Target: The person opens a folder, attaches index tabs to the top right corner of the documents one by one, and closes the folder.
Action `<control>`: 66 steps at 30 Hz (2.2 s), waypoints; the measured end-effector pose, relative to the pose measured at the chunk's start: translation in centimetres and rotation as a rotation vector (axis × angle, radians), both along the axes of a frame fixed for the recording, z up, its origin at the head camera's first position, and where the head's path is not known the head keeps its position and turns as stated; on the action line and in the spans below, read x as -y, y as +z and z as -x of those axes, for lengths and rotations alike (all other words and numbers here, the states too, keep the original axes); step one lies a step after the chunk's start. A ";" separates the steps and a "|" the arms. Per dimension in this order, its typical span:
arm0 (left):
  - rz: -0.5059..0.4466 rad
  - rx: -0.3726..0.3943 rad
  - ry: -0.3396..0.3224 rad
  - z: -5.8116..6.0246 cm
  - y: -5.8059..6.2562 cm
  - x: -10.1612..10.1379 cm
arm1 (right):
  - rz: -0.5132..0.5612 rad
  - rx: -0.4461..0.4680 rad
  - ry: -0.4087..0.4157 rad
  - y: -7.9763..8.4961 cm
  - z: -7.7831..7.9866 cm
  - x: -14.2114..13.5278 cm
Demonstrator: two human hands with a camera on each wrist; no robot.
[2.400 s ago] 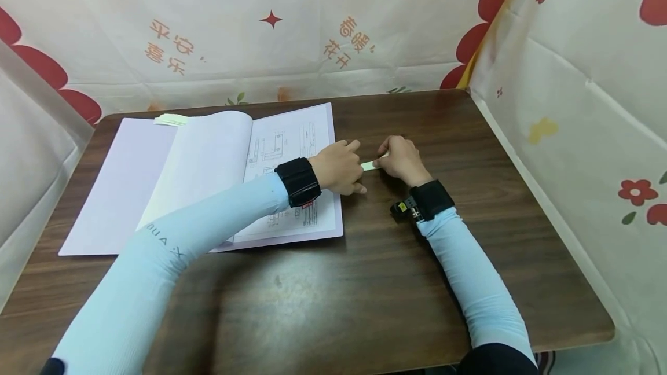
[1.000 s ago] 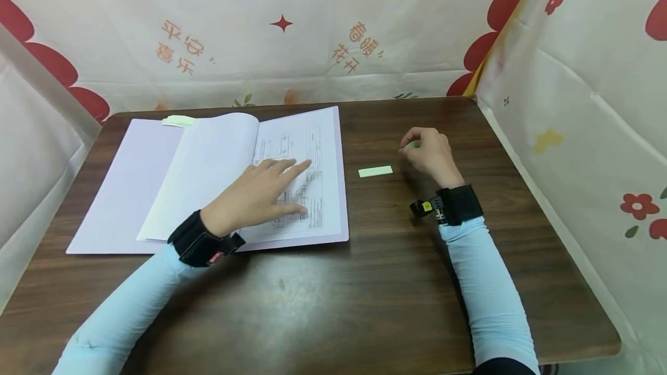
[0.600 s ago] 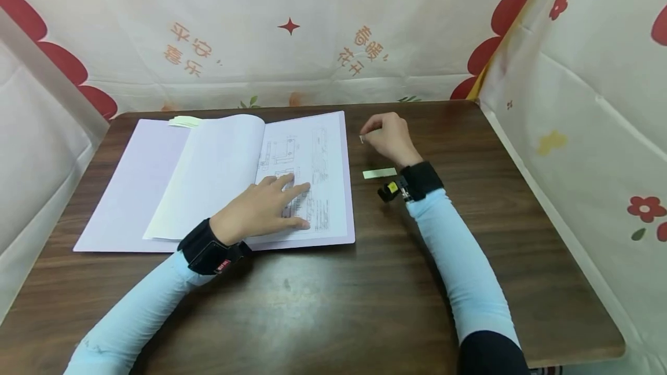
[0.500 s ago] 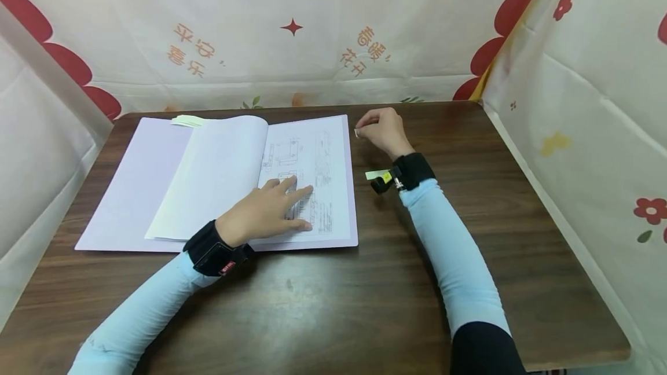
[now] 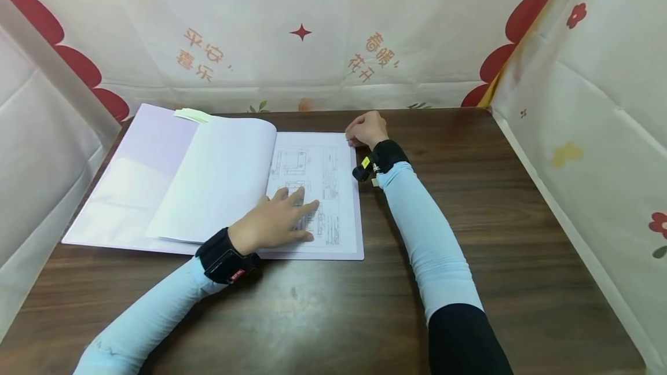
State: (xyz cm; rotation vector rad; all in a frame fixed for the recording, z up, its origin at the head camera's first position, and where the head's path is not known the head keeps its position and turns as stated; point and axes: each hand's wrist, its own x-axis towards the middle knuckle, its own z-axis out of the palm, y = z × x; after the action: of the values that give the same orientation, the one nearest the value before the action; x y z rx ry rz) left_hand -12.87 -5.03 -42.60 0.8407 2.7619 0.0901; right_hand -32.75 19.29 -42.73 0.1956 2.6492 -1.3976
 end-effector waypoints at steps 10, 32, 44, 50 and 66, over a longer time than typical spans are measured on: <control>0.045 -0.047 -0.024 0.0 -0.4 -0.4 | 0.124 0.042 0.009 -0.8 1.1 0.5; 0.060 -0.084 -0.030 0.1 -0.5 -0.4 | -0.044 0.030 -0.040 -0.6 0.9 1.7; 0.071 -0.078 -0.032 -0.1 -0.9 -0.6 | -0.265 0.030 -0.003 -0.4 0.6 1.3; 0.075 -0.093 -0.041 0.2 -0.7 -0.5 | -0.510 0.066 -0.011 0.1 2.2 1.6; 0.075 -0.078 -0.039 0.3 -0.6 -0.3 | -0.800 0.096 0.013 0.1 3.5 1.8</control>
State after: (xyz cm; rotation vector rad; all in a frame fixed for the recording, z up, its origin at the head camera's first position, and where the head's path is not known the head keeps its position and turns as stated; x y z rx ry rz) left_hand -13.13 -4.74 -43.24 0.8966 2.7999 -0.0546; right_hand -36.22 17.53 -42.62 0.3083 2.9493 -0.2419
